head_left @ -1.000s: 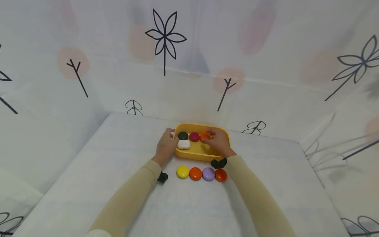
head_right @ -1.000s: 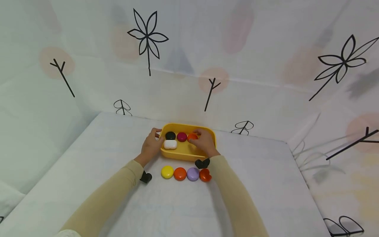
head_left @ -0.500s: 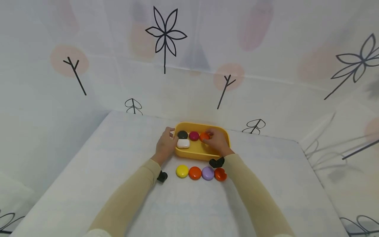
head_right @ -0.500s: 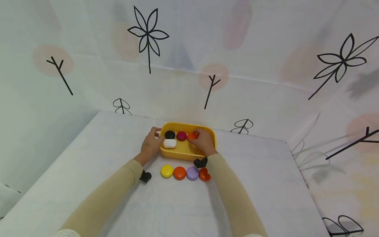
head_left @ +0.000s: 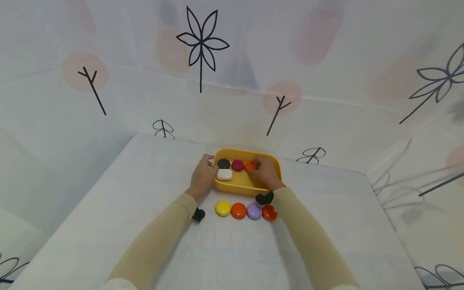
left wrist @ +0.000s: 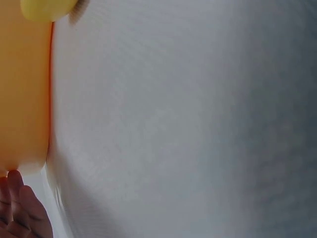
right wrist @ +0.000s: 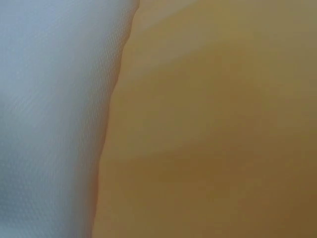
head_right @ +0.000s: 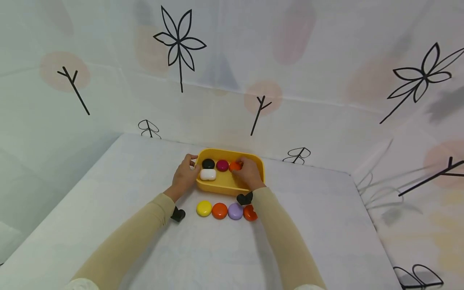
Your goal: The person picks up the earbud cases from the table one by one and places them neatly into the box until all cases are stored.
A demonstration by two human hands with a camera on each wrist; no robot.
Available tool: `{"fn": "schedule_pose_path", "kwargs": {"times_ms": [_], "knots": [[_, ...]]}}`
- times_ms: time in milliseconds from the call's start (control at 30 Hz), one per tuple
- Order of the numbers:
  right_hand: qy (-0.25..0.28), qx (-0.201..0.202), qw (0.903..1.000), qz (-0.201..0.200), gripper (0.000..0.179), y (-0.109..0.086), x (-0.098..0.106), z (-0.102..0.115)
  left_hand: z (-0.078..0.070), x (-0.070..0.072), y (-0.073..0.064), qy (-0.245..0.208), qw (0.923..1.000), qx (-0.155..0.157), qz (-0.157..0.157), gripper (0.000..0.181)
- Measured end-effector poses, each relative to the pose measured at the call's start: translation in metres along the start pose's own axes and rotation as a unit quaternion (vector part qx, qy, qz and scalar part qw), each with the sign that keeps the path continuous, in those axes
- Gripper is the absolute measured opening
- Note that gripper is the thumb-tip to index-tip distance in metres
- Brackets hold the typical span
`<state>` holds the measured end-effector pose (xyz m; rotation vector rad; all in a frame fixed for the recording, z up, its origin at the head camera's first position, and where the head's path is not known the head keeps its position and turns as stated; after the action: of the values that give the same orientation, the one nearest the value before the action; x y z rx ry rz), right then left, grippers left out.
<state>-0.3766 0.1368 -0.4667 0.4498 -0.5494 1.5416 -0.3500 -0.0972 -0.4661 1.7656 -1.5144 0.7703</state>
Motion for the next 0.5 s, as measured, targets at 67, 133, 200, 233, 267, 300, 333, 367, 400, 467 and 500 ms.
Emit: {"fn": "schedule_pose_path", "kwargs": {"times_ms": [67,133,200,233,267,300,333,367,400,467,500], "knots": [[0.001,0.0,1.0,-0.002,0.037,-0.0001,0.0003,0.0009,-0.0009,0.0009,-0.0005,0.0,1.0,0.0,-0.002,0.041],[-0.001,0.0,1.0,-0.003,0.037,0.0003,0.0004,0.0012,-0.0018,0.0017,-0.0011,0.001,1.0,0.001,-0.002,0.042],[-0.004,0.0,1.0,-0.002,0.038,0.001,0.0002,0.0007,-0.0025,0.0024,-0.0014,0.002,1.0,0.001,-0.002,0.041],[-0.005,0.001,1.0,-0.001,0.038,0.0013,0.0001,0.0005,-0.0028,0.0025,-0.0015,0.002,1.0,0.001,0.0,0.042],[-0.006,0.001,1.0,-0.001,0.038,0.0019,0.0,0.0001,-0.0029,0.0026,-0.0016,0.002,1.0,0.002,0.001,0.042],[-0.007,0.001,1.0,0.0,0.038,0.0023,0.0,-0.0003,-0.003,0.0028,-0.0016,0.002,1.0,0.003,0.002,0.042],[-0.007,0.001,1.0,0.002,0.038,0.0026,0.0,-0.0006,-0.0031,0.003,-0.0017,0.002,1.0,0.002,0.003,0.042],[-0.006,-0.001,1.0,0.003,0.038,0.0028,0.0,-0.001,-0.0032,0.0031,-0.0016,0.001,1.0,0.002,0.003,0.042],[-0.003,-0.003,1.0,0.005,0.038,0.003,0.0001,-0.0011,-0.0032,0.0031,-0.0015,0.001,1.0,0.003,0.003,0.042],[0.003,-0.009,0.9999,0.007,0.038,0.0027,0.0003,-0.0014,-0.0033,0.0031,-0.0013,0.0,1.0,0.004,0.003,0.042],[0.005,-0.012,0.9999,0.009,0.038,0.0024,0.0004,-0.0014,-0.0033,0.003,-0.0011,0.0,1.0,0.004,0.004,0.042]]}}
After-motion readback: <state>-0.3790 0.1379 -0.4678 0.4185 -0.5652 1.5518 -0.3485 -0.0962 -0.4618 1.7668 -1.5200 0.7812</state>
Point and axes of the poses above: each hand's wrist, its own y-axis towards the middle knuckle, its own x-axis out of the back of the hand, z = x × y, the point moved 6 cm from there along y, towards the middle knuckle, and after that the axes turned 15 degrees about y, right-handed, at the moved point
